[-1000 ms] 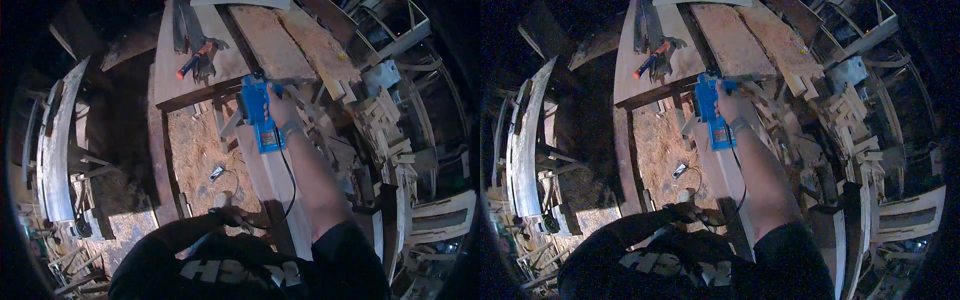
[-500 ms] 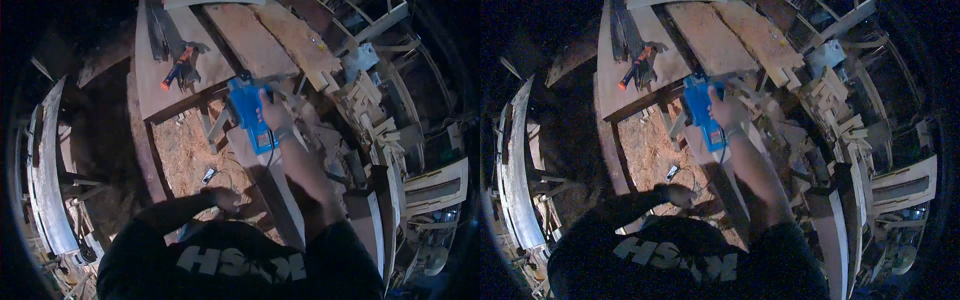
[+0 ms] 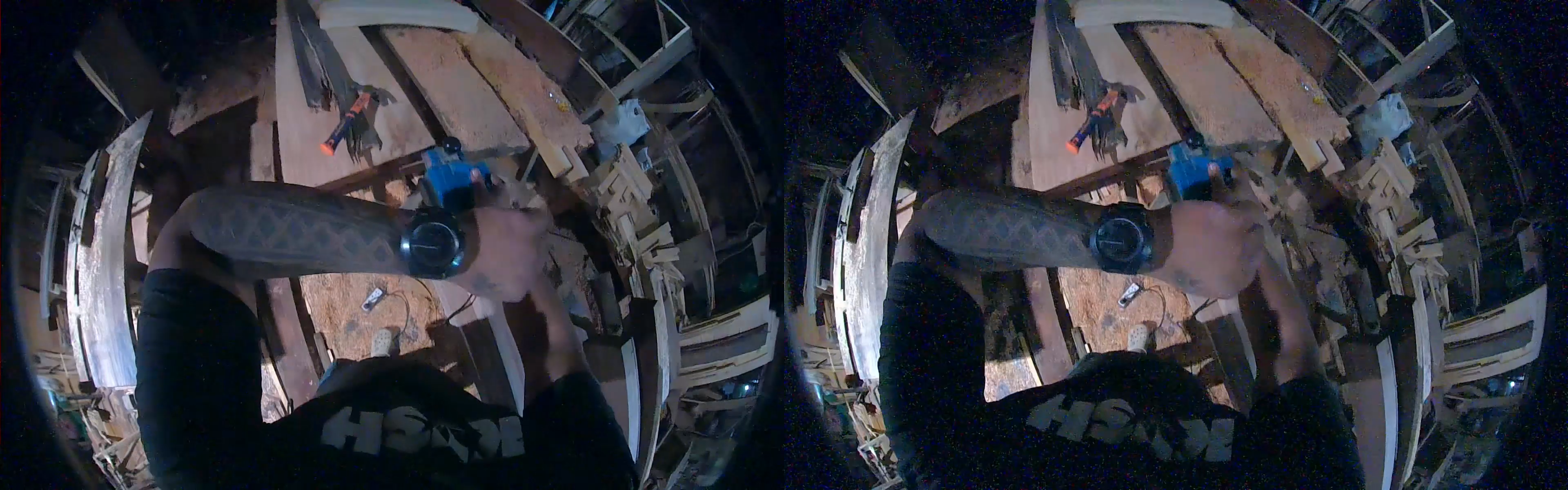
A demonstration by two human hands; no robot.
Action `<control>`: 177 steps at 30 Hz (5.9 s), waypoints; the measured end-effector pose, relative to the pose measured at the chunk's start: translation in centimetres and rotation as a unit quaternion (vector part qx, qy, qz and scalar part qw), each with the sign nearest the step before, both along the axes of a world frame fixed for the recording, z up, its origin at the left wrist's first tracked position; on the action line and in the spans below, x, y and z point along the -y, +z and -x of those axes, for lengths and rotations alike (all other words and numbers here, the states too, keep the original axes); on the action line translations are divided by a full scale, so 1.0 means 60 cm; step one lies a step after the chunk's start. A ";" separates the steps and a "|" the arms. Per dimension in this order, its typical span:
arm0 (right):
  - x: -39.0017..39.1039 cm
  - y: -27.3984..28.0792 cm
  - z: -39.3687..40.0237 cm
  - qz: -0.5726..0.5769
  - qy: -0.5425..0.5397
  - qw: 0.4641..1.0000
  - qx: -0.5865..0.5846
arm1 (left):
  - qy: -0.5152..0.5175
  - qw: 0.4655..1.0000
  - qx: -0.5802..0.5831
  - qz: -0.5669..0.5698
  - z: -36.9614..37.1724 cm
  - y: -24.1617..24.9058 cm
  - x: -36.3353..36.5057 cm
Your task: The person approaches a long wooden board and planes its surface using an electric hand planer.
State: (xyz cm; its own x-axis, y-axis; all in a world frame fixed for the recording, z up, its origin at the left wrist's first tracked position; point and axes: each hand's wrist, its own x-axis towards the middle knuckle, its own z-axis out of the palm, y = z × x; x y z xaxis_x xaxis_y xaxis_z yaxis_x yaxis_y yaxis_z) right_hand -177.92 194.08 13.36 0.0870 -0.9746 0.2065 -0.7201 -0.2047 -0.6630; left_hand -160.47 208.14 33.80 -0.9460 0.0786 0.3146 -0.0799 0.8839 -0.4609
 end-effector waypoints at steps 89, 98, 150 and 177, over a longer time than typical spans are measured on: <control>-1.965 -0.338 -0.228 -0.118 -0.864 -0.012 0.490 | -0.377 0.282 0.874 -0.121 0.956 -0.389 -1.537; -2.358 -0.313 0.112 -0.160 -0.887 0.031 0.432 | -0.544 0.260 0.757 -0.254 1.198 -0.494 -1.916; -4.175 0.213 1.670 -0.136 -0.818 0.533 0.166 | -0.307 0.692 0.274 -0.593 2.122 -0.376 -3.092; -4.458 0.137 2.528 -0.321 -0.133 0.926 0.146 | 0.046 0.746 0.143 -0.648 2.173 -0.295 -3.572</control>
State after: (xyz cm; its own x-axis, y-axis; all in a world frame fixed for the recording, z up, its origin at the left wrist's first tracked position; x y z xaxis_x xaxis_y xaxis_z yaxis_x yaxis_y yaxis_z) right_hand -329.61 461.55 21.61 -0.1422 -0.8834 -0.4465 -0.4599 0.4584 -0.7605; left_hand -290.87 422.44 16.12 -0.9716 -0.1857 -0.1468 -0.2303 0.5982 0.7676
